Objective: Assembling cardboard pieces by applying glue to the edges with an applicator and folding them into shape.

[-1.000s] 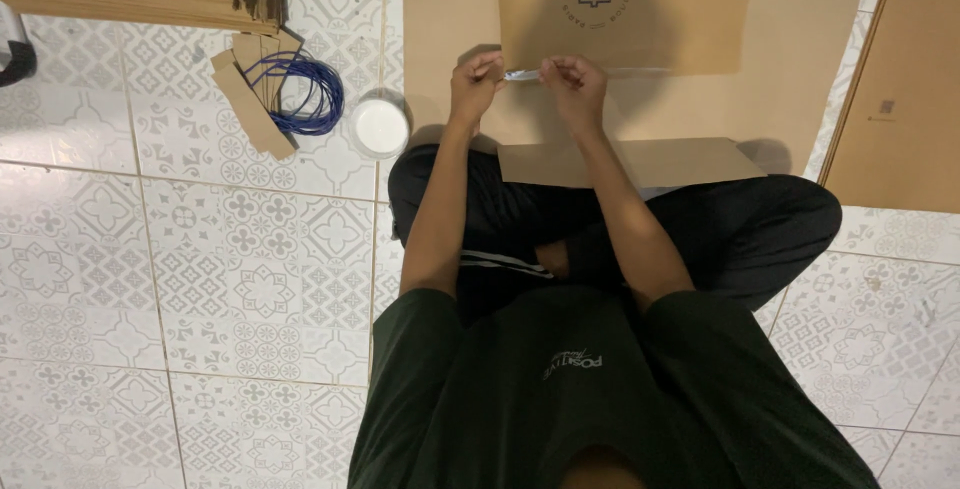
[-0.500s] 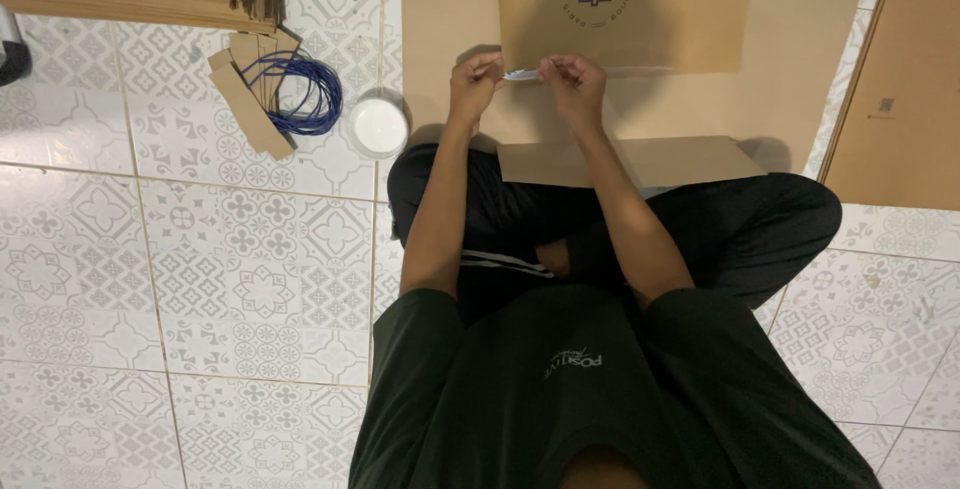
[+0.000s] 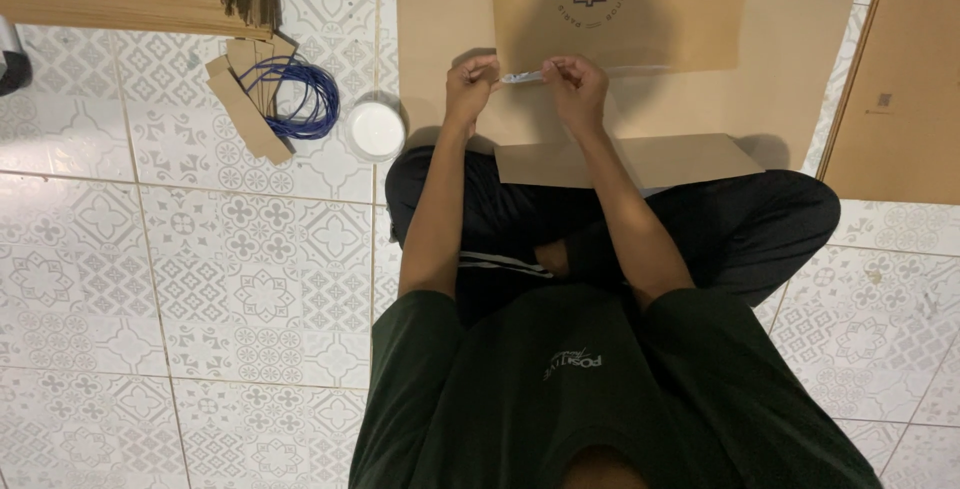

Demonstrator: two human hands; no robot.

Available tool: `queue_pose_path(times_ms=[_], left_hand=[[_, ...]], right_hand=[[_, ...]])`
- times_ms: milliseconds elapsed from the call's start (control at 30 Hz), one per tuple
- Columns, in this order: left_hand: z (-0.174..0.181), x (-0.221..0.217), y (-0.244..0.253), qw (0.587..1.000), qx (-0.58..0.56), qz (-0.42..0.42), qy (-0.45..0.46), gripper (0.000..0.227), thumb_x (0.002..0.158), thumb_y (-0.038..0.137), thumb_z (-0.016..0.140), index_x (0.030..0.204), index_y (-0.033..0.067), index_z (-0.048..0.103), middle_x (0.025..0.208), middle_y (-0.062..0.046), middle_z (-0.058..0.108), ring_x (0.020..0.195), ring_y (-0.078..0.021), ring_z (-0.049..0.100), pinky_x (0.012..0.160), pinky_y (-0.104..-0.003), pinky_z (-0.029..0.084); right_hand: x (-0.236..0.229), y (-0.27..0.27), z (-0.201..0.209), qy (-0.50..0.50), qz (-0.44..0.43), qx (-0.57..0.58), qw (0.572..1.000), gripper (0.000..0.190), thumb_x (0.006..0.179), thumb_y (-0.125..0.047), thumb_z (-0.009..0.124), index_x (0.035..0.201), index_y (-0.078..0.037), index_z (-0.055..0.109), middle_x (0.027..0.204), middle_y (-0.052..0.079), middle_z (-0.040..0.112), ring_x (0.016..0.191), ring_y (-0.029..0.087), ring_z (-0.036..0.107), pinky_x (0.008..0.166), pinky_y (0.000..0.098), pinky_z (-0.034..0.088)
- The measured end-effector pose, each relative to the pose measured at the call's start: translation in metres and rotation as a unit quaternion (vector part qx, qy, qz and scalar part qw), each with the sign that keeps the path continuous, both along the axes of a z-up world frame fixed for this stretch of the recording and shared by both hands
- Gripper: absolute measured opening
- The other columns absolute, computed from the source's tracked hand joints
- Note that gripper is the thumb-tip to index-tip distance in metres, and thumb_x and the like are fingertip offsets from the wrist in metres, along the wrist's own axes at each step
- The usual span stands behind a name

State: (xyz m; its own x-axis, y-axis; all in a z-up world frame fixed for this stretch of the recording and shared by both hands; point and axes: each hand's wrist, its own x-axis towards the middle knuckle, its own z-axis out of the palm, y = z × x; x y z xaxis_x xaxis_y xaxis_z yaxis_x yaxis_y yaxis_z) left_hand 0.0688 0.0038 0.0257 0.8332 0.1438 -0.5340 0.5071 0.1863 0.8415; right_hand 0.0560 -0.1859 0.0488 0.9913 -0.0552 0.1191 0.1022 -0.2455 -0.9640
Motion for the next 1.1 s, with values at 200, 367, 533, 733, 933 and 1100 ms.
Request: queue_pose_path(times_ms=[200,367,533,733,933,1100], left_hand=[[0.000,0.001,-0.001,1.000,0.001,-0.003,0.007,0.027,0.095,0.001,0.067,0.121,-0.0045,0.070,0.121,-0.034,0.067,0.114,-0.0416,0.068,0.094,-0.041,0.064],[-0.003,0.000,-0.001,1.000,-0.001,0.003,0.001,0.025,0.093,0.000,0.067,0.117,-0.0039,0.072,0.114,-0.031,0.068,0.106,-0.0360,0.069,0.091,-0.038,0.065],[-0.004,0.000,0.000,1.000,0.010,0.006,-0.003,0.025,0.093,0.000,0.066,0.117,-0.0042,0.072,0.112,-0.032,0.068,0.105,-0.0350,0.068,0.091,-0.038,0.065],[-0.016,0.001,0.008,0.999,0.035,-0.024,-0.018,0.021,0.094,0.001,0.061,0.107,-0.0015,0.076,0.087,-0.007,0.076,0.074,-0.0109,0.067,0.073,-0.022,0.060],[-0.019,0.000,0.005,0.988,0.095,-0.027,-0.119,0.017,0.089,-0.009,0.060,0.096,-0.0051,0.075,0.089,-0.005,0.069,0.063,-0.0082,0.058,0.061,-0.021,0.059],[-0.027,0.002,0.007,0.960,0.184,-0.044,-0.208,0.018,0.085,-0.009,0.060,0.090,-0.0031,0.076,0.087,-0.003,0.070,0.058,-0.0099,0.053,0.052,-0.022,0.049]], right_hand=[[-0.001,-0.007,0.000,0.002,-0.018,-0.014,1.000,0.014,0.104,-0.013,0.070,0.098,0.000,0.073,0.077,0.012,0.073,0.072,0.019,0.067,0.064,0.0344,0.052],[-0.001,-0.014,-0.001,0.022,-0.047,-0.042,0.998,0.010,0.100,-0.011,0.072,0.097,-0.002,0.073,0.079,0.013,0.074,0.075,0.023,0.072,0.068,0.0373,0.055],[-0.001,-0.035,-0.005,0.033,-0.059,-0.057,0.996,0.008,0.100,-0.007,0.072,0.100,0.001,0.072,0.083,0.017,0.074,0.080,0.028,0.073,0.072,0.0400,0.056],[0.003,-0.105,0.022,0.023,-0.105,0.052,0.993,0.012,0.091,0.008,0.067,0.097,0.001,0.075,0.089,0.005,0.074,0.078,0.010,0.064,0.072,0.0208,0.052],[0.007,-0.202,0.018,-0.057,-0.125,-0.092,0.986,0.012,0.093,0.016,0.073,0.095,0.005,0.077,0.088,0.009,0.074,0.068,0.011,0.054,0.060,0.0232,0.045],[0.007,-0.223,0.012,-0.018,-0.120,-0.023,0.992,0.014,0.095,0.017,0.072,0.097,0.004,0.077,0.074,-0.001,0.057,0.065,0.009,0.048,0.062,0.0237,0.048]])
